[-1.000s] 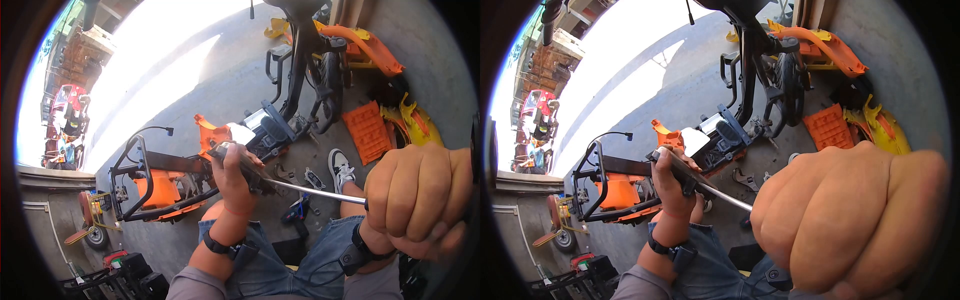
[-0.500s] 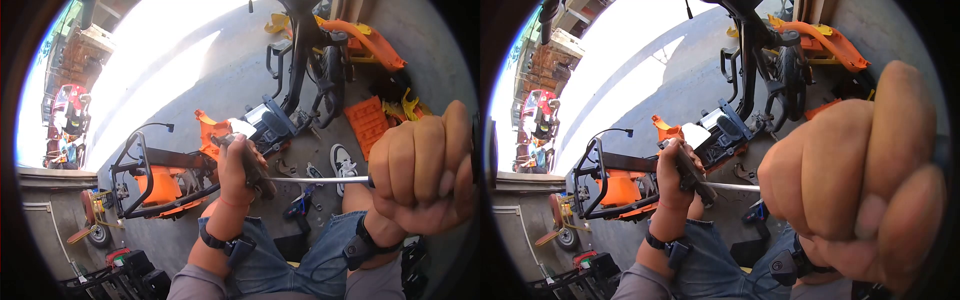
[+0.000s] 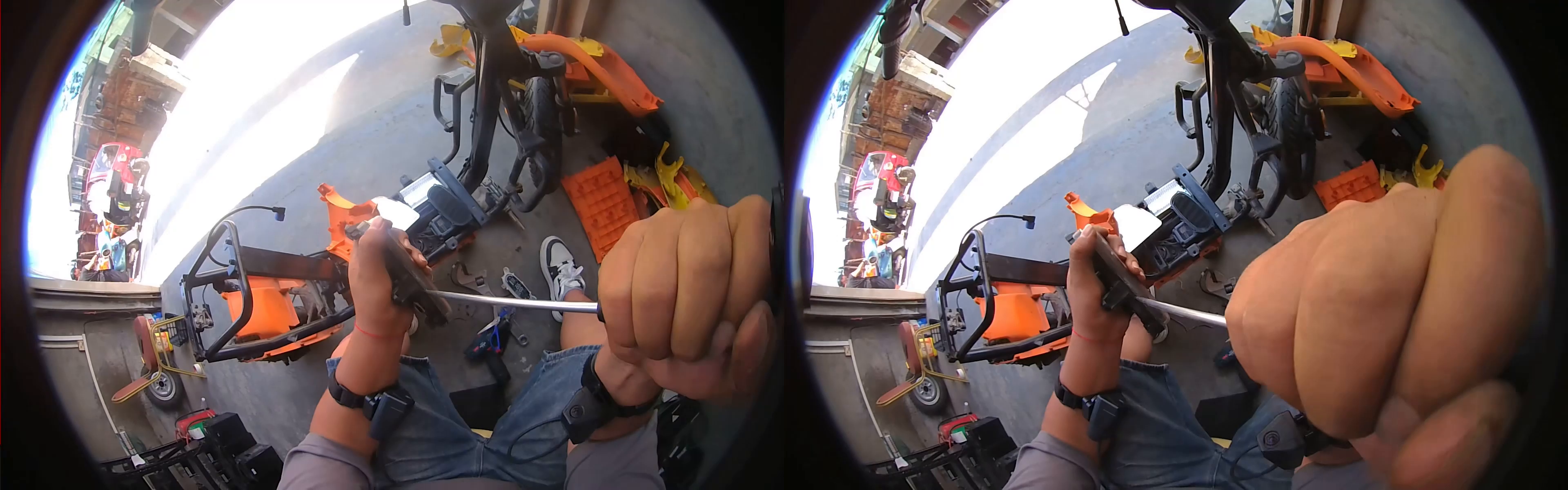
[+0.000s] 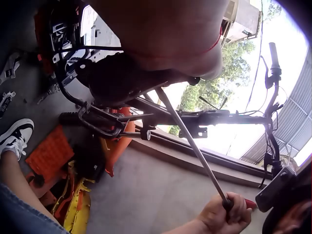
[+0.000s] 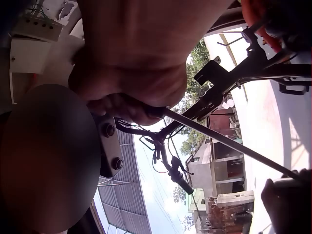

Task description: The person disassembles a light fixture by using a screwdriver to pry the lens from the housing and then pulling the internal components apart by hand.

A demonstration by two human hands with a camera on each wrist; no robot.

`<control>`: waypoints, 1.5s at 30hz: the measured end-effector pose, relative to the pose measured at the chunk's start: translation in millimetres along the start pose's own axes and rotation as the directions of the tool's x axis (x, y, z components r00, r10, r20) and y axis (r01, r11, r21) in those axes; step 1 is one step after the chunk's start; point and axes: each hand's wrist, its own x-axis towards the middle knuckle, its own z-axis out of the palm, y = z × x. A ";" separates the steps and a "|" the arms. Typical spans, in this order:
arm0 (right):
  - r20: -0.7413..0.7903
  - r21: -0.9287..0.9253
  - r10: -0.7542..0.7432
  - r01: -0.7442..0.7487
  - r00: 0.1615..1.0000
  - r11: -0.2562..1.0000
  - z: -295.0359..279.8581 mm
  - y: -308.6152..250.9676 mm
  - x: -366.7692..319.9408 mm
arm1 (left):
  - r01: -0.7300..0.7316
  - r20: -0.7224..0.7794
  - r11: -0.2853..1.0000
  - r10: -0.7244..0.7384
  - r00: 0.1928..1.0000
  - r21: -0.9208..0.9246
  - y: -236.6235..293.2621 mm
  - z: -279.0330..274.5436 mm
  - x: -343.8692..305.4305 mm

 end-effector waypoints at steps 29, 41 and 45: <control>0.028 0.017 -0.088 0.087 0.996 0.996 6.4 23.5 4.3 | -0.409 -0.067 0.827 0.467 0.882 0.387 1.5 8.5 1.3; 0.017 -0.010 -0.078 0.078 0.997 0.997 3.7 20.9 7.2 | -0.227 -0.214 0.956 0.265 0.940 0.187 -3.4 9.3 -0.1; -0.019 0.005 -0.092 0.092 0.996 0.996 5.9 23.7 5.2 | -0.415 -0.205 0.840 0.501 0.841 0.348 -2.3 13.7 -2.7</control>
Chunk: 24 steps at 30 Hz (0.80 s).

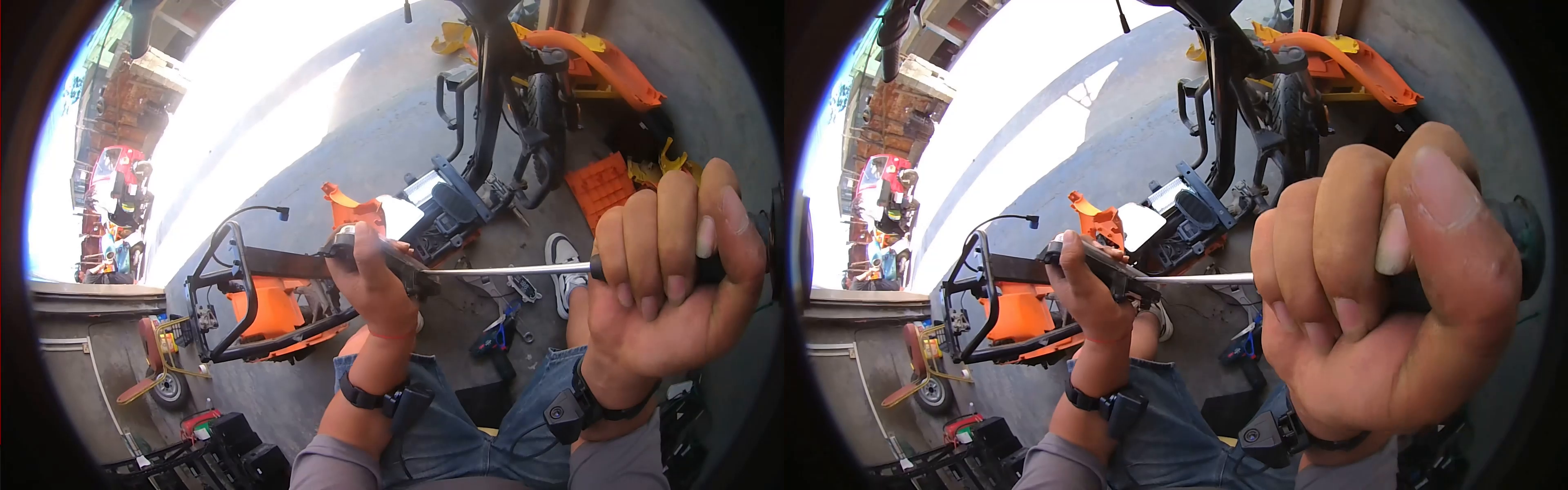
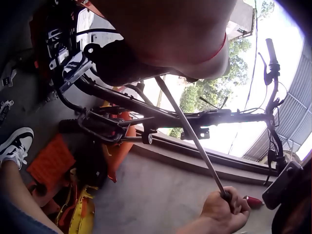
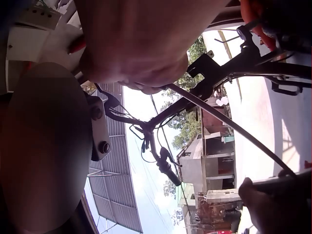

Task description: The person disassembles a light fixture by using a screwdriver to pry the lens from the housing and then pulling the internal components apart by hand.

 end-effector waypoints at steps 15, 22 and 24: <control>-0.080 -0.016 -0.030 0.029 0.996 0.999 2.2 2.9 1.0 | 0.000 -0.033 0.999 -0.002 0.999 -0.040 -4.5 3.9 3.4; 0.143 0.076 0.018 -0.029 0.990 0.997 6.3 -2.9 2.3 | 0.199 0.172 0.975 -0.180 0.969 -0.103 -9.1 -2.2 13.9; 0.350 0.123 0.052 -0.102 0.935 0.987 2.8 -5.7 2.4 | 0.386 0.321 0.921 -0.352 0.879 -0.048 -10.6 0.0 13.3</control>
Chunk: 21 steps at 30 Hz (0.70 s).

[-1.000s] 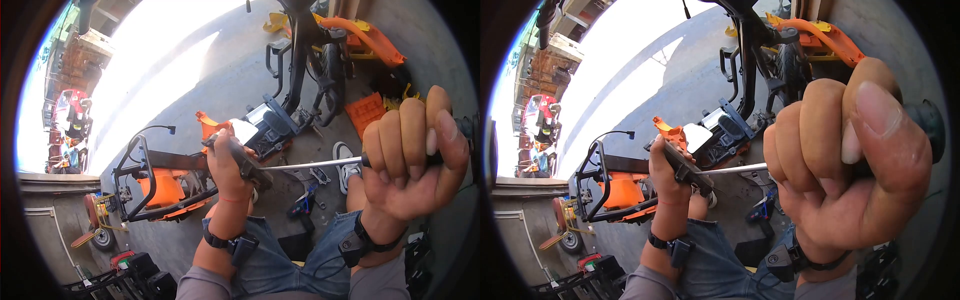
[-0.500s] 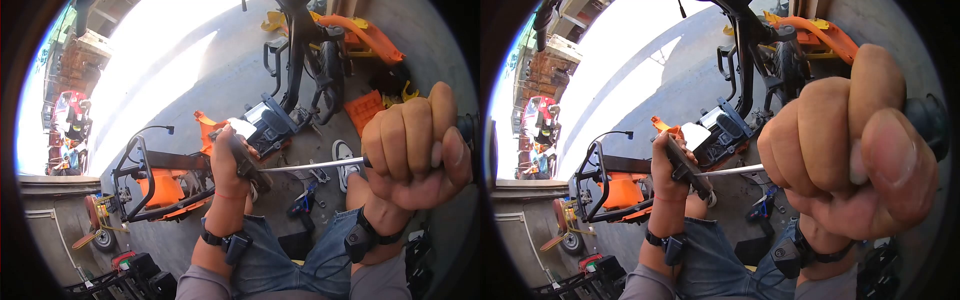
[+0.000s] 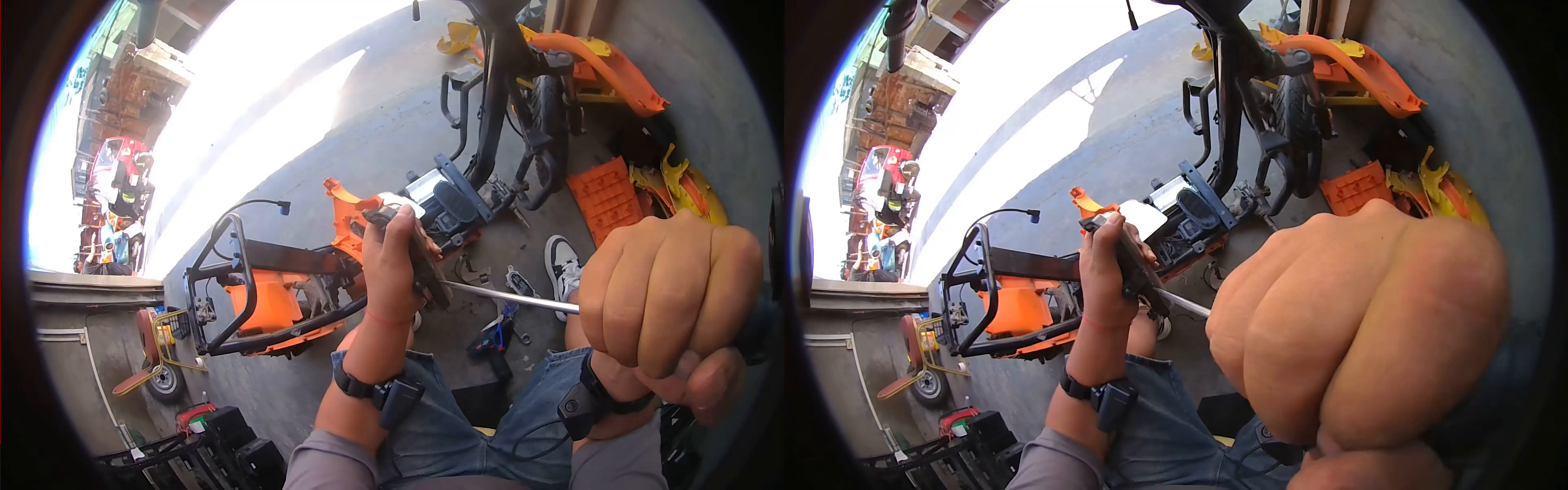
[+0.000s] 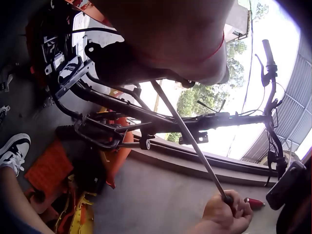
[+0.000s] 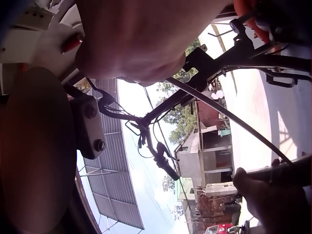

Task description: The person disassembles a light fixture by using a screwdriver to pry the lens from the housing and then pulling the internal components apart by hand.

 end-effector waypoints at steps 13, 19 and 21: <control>-0.620 -0.152 -0.173 0.100 0.765 0.983 -6.7 13.2 3.6 | -0.372 -0.239 0.923 0.384 0.892 0.097 -3.8 5.3 -11.4; -0.703 -0.150 -0.164 0.082 0.691 0.985 -16.4 18.8 4.1 | -0.446 -0.224 0.876 0.479 0.849 0.185 -10.0 3.1 -7.5; -0.628 -0.128 -0.122 0.052 0.769 0.990 -19.3 18.2 3.9 | -0.448 -0.206 0.879 0.474 0.856 0.162 -9.9 0.8 -4.0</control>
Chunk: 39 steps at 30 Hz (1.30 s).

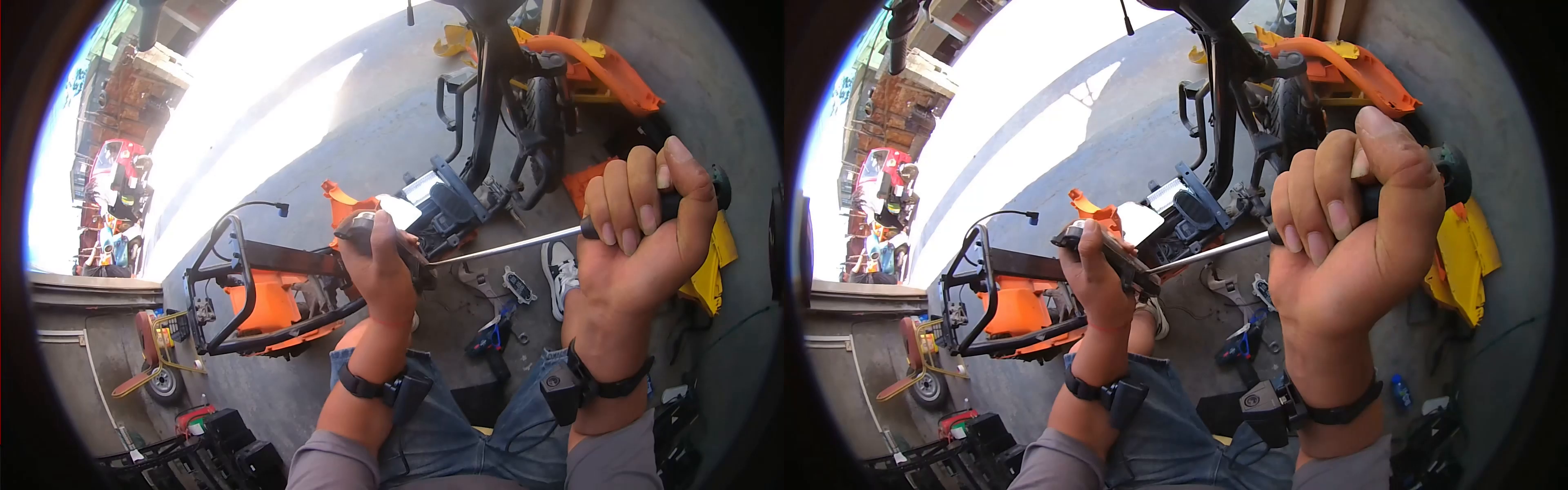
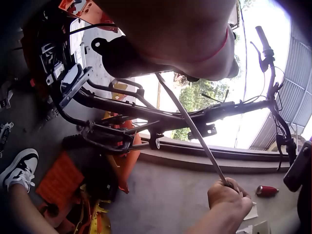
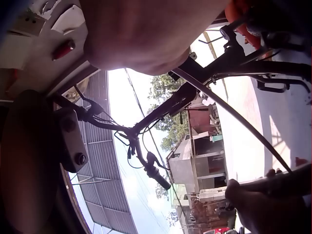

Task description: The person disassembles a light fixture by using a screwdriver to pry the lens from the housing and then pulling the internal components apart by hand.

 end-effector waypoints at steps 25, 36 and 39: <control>-0.050 -0.180 0.366 -0.369 0.929 0.912 -21.2 -29.1 -57.8 | 0.741 0.193 0.659 -0.750 0.633 0.128 -13.0 -13.0 -47.2; -0.205 -0.032 0.337 -0.350 0.919 0.936 -74.2 19.7 -80.9 | 0.888 0.178 0.423 -0.902 0.394 0.180 -72.3 -49.5 -76.2; -0.209 -0.045 0.366 -0.383 0.907 0.923 -77.2 26.9 -78.0 | 0.872 0.393 0.489 -0.808 0.439 0.029 -109.8 -56.9 -79.7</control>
